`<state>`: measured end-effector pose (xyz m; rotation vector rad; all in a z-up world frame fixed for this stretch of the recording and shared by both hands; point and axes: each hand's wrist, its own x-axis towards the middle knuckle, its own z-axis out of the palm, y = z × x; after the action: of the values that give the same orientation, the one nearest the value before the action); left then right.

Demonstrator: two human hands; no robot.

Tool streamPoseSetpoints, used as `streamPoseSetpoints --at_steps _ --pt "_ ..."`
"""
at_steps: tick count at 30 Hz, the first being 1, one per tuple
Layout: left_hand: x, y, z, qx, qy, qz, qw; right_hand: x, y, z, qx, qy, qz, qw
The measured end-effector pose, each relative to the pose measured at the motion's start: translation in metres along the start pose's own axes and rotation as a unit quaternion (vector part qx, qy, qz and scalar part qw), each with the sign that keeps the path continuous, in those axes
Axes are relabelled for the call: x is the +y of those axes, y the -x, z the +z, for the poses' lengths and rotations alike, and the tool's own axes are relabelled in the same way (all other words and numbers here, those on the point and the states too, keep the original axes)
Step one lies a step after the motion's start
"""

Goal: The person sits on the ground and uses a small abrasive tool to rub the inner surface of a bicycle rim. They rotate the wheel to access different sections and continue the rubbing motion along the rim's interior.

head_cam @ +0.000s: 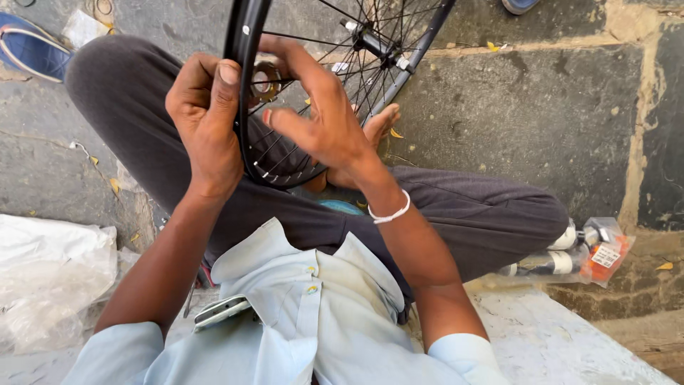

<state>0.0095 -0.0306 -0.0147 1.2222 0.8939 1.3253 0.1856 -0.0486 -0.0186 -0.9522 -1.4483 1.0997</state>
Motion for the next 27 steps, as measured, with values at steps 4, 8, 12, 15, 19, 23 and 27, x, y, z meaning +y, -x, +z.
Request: streamPoseSetpoints --at_steps 4,8,12,15,19,23,27 --pt "0.005 -0.001 -0.003 0.003 -0.019 -0.008 1.000 -0.014 -0.004 -0.001 -0.009 0.018 -0.027 0.999" --pt "0.002 -0.001 0.001 0.038 -0.034 -0.006 0.999 -0.022 0.005 0.005 0.050 0.054 -0.040 0.996" --pt "0.004 -0.003 0.003 0.065 -0.012 -0.019 0.998 -0.018 0.004 0.006 0.044 0.050 -0.029 0.997" --pt "0.007 -0.001 0.002 0.039 -0.042 0.012 0.998 -0.006 -0.008 0.029 0.128 0.358 -0.113 0.918" --pt "0.014 -0.014 -0.003 -0.038 0.041 -0.011 0.998 -0.004 -0.006 0.043 0.216 0.357 -0.211 0.884" --pt "0.018 -0.014 0.003 -0.060 0.040 -0.041 0.997 -0.003 -0.004 0.038 0.212 0.318 -0.172 0.908" --pt "0.019 -0.012 0.013 -0.002 -0.049 0.008 0.999 -0.013 -0.004 0.045 0.227 0.286 -0.152 0.919"
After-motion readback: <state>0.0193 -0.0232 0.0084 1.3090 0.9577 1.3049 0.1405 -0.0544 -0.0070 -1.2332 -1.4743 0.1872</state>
